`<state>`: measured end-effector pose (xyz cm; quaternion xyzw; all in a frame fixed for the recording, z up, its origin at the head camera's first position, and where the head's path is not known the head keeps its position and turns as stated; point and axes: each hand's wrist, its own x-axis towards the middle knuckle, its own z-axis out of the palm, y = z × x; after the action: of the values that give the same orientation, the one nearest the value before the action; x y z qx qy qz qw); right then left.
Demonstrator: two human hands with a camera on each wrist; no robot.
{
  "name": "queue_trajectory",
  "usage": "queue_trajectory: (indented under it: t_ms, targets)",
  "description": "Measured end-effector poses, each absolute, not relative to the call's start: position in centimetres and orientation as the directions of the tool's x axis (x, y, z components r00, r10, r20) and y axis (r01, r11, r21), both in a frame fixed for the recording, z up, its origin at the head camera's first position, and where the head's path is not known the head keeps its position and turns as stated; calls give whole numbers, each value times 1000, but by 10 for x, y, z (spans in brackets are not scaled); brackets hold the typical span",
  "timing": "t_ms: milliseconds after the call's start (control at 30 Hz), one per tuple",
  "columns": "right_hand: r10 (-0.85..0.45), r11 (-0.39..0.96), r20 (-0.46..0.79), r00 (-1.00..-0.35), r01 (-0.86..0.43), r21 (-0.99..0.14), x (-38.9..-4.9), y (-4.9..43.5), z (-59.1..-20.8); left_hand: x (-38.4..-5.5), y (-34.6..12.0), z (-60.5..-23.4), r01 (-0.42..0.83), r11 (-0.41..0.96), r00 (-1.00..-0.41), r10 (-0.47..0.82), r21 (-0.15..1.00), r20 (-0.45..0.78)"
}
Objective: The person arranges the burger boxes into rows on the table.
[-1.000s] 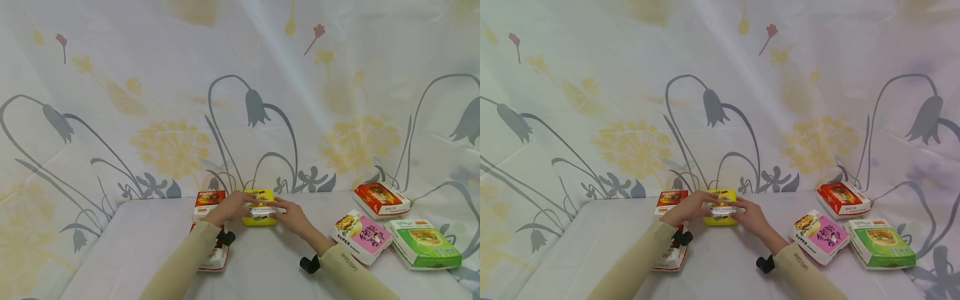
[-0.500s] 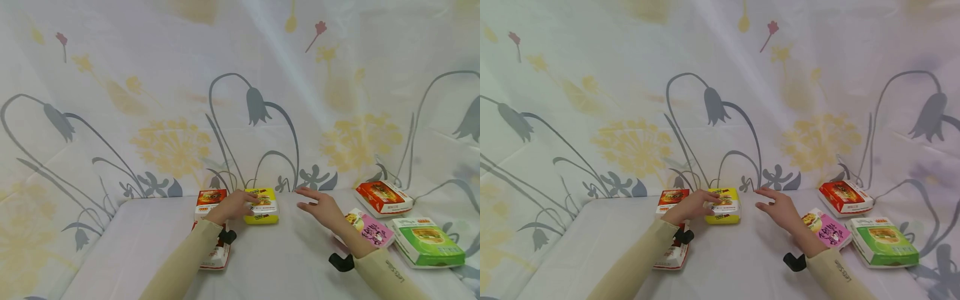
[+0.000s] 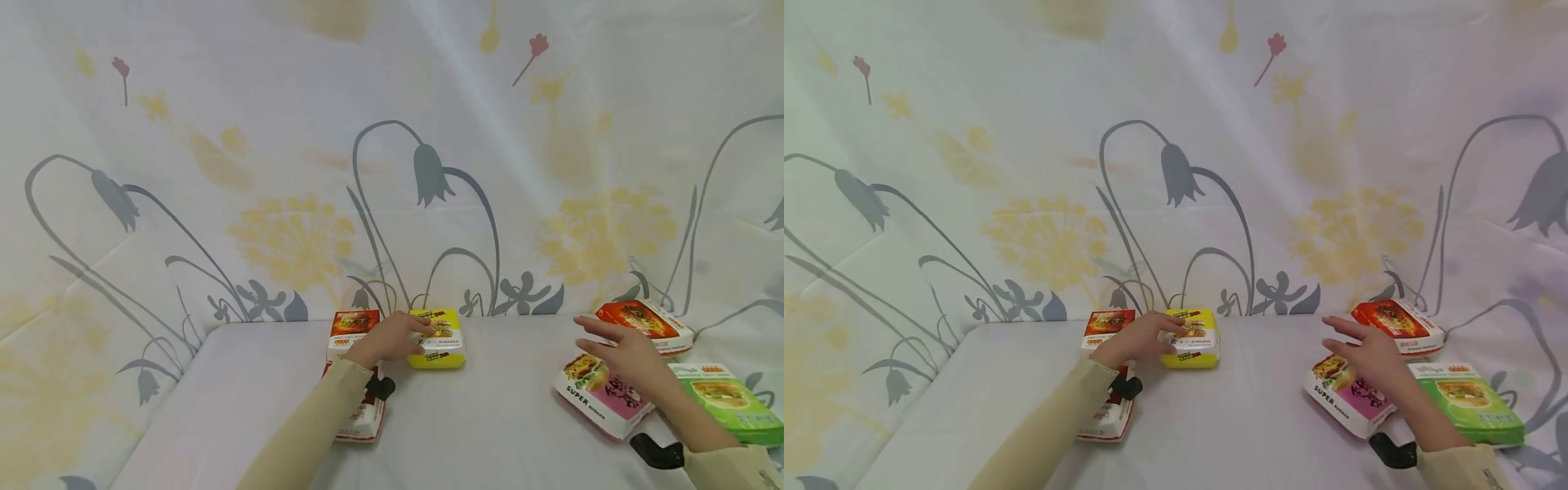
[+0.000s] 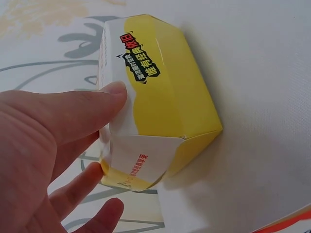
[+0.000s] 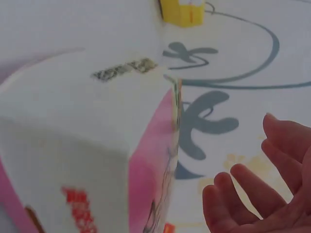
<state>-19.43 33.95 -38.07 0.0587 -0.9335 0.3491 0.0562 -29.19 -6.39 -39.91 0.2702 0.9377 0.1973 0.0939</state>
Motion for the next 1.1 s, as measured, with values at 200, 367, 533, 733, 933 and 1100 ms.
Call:
queue_trajectory:
  t_ms: [200, 367, 533, 733, 933, 1100]
  targets:
    - [-30, 818, 78, -996, -69, -572, -187, 375, -383, -293, -64, -399, 451, 754, -839, 541, 477, -62]
    - [-34, 844, 45, -998, -53, -533, -181, 391, -386, -295, -65, -399, 458, 743, -835, 548, 488, -50]
    - [-38, 852, -4, -999, -30, -522, -181, 400, -391, -296, -65, -400, 474, 742, -829, 558, 473, -45]
    - [-96, 843, -29, -995, -66, -534, -183, 402, -397, -296, -64, -398, 464, 747, -833, 551, 477, -52]
    - [-122, 850, -30, -992, -89, -520, -183, 403, -402, -296, -64, -399, 456, 752, -833, 549, 476, -69]
    - [-119, 836, -44, -992, -76, -543, -183, 401, -406, -295, -64, -399, 464, 755, -829, 554, 463, -71]
